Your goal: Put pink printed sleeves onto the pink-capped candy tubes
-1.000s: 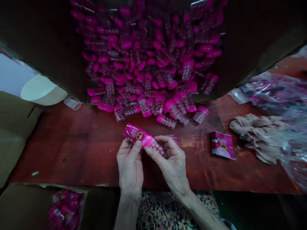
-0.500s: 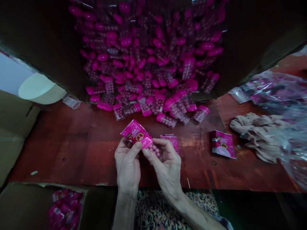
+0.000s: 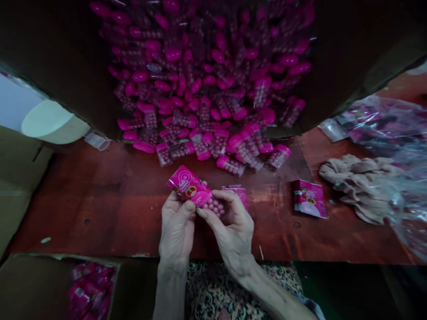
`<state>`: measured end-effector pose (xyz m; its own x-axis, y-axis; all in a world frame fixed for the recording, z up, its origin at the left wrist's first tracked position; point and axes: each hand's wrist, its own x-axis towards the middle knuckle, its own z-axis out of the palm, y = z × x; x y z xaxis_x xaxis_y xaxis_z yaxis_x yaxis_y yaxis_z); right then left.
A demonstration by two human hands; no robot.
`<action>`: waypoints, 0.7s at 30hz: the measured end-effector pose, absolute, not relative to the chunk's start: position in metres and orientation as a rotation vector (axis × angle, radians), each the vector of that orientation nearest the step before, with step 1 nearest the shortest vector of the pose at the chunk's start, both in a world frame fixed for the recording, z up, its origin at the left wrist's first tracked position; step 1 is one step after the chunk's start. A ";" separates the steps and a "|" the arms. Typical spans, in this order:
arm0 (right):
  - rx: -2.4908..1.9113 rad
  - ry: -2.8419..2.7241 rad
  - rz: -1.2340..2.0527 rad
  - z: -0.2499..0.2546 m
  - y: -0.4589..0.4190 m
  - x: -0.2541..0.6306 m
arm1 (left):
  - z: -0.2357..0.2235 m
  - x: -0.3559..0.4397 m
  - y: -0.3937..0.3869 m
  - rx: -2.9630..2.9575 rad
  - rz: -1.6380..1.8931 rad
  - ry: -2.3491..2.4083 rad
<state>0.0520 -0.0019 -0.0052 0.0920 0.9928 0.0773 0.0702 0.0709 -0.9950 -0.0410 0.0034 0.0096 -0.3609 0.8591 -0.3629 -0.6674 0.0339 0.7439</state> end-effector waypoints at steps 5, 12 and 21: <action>-1.232 -1.398 1.037 -0.005 -0.003 0.057 | 0.011 -0.040 0.004 0.158 1.565 1.163; -1.313 -1.474 1.467 0.005 -0.006 0.060 | 0.007 -0.043 0.003 0.144 1.567 1.119; -1.300 -1.470 1.192 0.009 -0.008 0.060 | 0.013 -0.033 0.002 0.164 1.511 1.038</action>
